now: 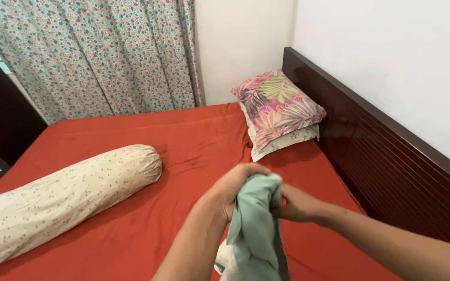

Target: The person removes a pillow from a light blue floral pillowcase, folds the case, and places it on a nearby stack. They then insert an orange pillow into a new light green floral pillowcase, smooths it, and places it on the stack. Finally, they fold another pillowcase and add it to the stack.

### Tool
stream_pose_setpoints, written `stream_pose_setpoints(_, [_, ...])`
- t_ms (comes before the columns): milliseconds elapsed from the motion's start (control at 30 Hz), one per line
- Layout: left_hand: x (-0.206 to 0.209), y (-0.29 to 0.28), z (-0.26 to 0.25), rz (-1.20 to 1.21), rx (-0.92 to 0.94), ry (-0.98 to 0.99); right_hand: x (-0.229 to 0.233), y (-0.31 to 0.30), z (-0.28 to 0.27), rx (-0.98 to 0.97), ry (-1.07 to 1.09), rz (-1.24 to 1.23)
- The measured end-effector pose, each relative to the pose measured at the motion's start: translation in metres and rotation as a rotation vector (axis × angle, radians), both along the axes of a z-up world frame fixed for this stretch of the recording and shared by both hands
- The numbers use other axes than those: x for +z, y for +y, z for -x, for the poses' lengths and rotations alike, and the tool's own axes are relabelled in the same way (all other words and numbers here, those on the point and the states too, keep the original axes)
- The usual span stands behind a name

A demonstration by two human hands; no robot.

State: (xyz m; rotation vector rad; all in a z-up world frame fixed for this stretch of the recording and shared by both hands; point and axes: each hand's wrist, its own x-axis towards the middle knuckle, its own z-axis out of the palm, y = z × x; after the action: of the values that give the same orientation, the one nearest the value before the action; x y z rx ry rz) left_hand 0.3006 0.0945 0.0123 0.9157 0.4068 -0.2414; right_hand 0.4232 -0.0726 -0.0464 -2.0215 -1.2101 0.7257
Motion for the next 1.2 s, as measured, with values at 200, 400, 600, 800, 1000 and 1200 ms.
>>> stream_pose_setpoints(200, [0.032,0.023,0.052,-0.463,0.034,-0.011,-0.021,0.007,-0.003,-0.242,0.834,0.116])
stream_pose_setpoints(400, [-0.008,0.051,0.079,-1.244,-0.229,0.154,-0.001,0.004,-0.011,-0.325,1.166,0.017])
stream_pose_setpoints(600, [-0.033,0.062,0.072,-0.102,0.301,0.115,-0.008,-0.015,-0.024,-0.004,0.199,0.368])
stream_pose_setpoints(800, [-0.048,0.071,0.068,-0.328,0.340,0.162,-0.020,-0.039,-0.030,-0.235,0.569,0.426])
stream_pose_setpoints(1000, [-0.041,0.055,0.061,-1.377,0.239,-0.176,0.002,-0.034,-0.002,-0.280,1.210,-0.030])
stream_pose_setpoints(1200, [-0.044,0.011,0.031,-1.395,-0.110,-0.368,0.031,-0.004,0.012,0.092,0.933,-0.120])
